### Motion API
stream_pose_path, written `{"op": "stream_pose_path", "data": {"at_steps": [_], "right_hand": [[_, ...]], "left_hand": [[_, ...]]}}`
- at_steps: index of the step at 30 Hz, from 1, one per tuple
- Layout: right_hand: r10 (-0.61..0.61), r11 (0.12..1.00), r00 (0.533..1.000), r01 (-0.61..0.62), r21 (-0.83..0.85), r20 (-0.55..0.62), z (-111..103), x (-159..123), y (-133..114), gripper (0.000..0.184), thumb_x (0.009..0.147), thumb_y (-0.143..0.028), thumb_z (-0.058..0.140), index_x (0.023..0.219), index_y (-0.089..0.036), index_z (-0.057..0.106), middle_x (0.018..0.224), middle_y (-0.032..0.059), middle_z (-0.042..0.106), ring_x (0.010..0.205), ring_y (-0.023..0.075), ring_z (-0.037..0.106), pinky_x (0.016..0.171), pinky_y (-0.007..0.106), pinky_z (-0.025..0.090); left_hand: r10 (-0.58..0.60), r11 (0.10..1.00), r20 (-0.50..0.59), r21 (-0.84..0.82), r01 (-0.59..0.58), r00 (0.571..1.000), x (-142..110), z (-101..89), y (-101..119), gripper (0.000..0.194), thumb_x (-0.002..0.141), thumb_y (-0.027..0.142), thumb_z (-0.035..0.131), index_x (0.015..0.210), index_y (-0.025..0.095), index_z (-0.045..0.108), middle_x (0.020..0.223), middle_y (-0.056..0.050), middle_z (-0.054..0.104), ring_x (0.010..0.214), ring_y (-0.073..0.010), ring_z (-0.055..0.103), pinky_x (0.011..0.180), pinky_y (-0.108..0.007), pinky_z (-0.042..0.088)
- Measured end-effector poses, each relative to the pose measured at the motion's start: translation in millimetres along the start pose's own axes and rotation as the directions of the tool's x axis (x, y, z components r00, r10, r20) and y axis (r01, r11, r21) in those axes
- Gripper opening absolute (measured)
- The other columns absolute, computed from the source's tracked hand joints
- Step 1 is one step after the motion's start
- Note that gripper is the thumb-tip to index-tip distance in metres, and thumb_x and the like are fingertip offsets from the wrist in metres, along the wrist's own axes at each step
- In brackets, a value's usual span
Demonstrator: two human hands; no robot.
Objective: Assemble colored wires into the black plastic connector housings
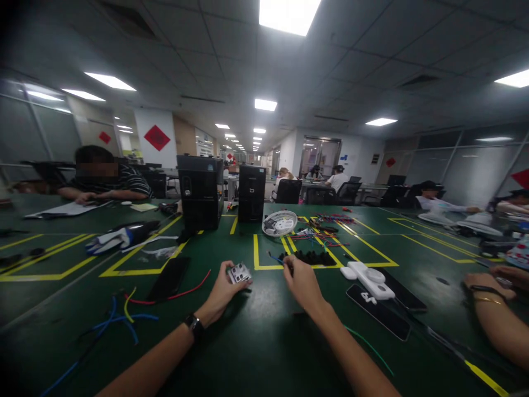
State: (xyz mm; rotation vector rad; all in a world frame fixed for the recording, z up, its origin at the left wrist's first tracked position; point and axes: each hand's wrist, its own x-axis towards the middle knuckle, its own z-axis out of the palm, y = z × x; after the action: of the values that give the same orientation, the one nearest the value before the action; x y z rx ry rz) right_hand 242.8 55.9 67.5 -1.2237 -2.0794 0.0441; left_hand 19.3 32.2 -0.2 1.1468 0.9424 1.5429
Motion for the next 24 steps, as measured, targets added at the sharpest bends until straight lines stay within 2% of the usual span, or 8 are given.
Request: {"op": "stream_pose_path", "data": {"at_steps": [2,4,7,13,16,19,24], "right_hand": [[-0.035,0.995,0.999,0.038,0.092,-0.042,28,15,-29,0.019,0.088,-0.023,0.041,0.092,-0.017,0.059,0.077,0.0047,0.066,0.070,0.0171,0.062,0.065,0.026,0.042],[-0.074,0.987,0.996,0.081,0.140,-0.050,54,17,-53,0.017,0.087,-0.022,0.043,0.092,-0.017,0.059,0.076,0.0041,0.066,0.068,0.0165,0.061,0.063,0.024,0.041],[-0.130,0.981,0.991,0.132,0.145,-0.019,74,5,-65,0.016,0.086,-0.022,0.046,0.093,-0.018,0.060,0.076,0.0034,0.066,0.064,0.0157,0.059,0.062,0.024,0.040],[-0.041,0.989,0.999,0.045,0.139,-0.028,67,-10,-42,0.016,0.086,-0.023,0.046,0.091,-0.018,0.061,0.070,0.0020,0.063,0.062,0.0154,0.059,0.058,0.023,0.039],[-0.066,0.987,0.998,0.064,0.149,0.013,69,-10,-40,0.016,0.085,-0.023,0.047,0.092,-0.018,0.061,0.071,0.0022,0.063,0.066,0.0161,0.060,0.062,0.023,0.041],[-0.097,0.986,0.994,0.089,0.141,0.052,73,-12,-43,0.016,0.085,-0.022,0.046,0.091,-0.018,0.061,0.071,0.0020,0.062,0.066,0.0161,0.060,0.062,0.023,0.041],[-0.075,0.991,0.995,0.067,0.112,0.067,73,-14,-43,0.016,0.086,-0.022,0.046,0.091,-0.018,0.061,0.068,0.0016,0.062,0.063,0.0159,0.059,0.060,0.023,0.040]], "left_hand": [[0.020,0.998,-0.053,-0.066,-0.023,0.998,6,-5.9,3,0.057,0.064,0.016,0.073,0.102,0.025,0.031,0.103,-0.006,0.062,0.082,-0.0177,0.067,0.078,-0.033,0.050],[0.019,0.993,-0.092,-0.115,-0.029,0.996,11,-10.4,4,0.058,0.063,0.014,0.073,0.102,0.025,0.032,0.106,-0.008,0.062,0.084,-0.0175,0.067,0.082,-0.034,0.049],[0.016,0.981,-0.119,-0.188,-0.039,0.993,14,-14.0,2,0.059,0.062,0.011,0.073,0.103,0.025,0.033,0.108,-0.008,0.062,0.093,-0.0171,0.065,0.090,-0.036,0.046],[-0.093,0.921,-0.104,-0.387,0.046,0.990,17,-14.1,-7,0.053,0.063,0.000,0.060,0.101,0.026,0.034,0.106,-0.005,0.062,0.098,-0.0154,0.063,0.094,-0.038,0.044],[-0.121,0.885,-0.078,-0.460,0.072,0.990,18,-15.4,-6,0.047,0.065,0.001,0.053,0.100,0.026,0.034,0.103,-0.004,0.062,0.098,-0.0155,0.063,0.093,-0.039,0.045],[-0.126,0.876,-0.061,-0.475,0.083,0.990,18,-16.2,-3,0.044,0.066,0.003,0.052,0.099,0.026,0.034,0.102,-0.004,0.063,0.096,-0.0164,0.064,0.090,-0.039,0.046],[-0.123,0.889,-0.054,-0.450,0.086,0.991,17,-13.7,0,0.044,0.066,0.004,0.053,0.100,0.026,0.034,0.102,-0.005,0.063,0.094,-0.0170,0.065,0.089,-0.039,0.046]]}}
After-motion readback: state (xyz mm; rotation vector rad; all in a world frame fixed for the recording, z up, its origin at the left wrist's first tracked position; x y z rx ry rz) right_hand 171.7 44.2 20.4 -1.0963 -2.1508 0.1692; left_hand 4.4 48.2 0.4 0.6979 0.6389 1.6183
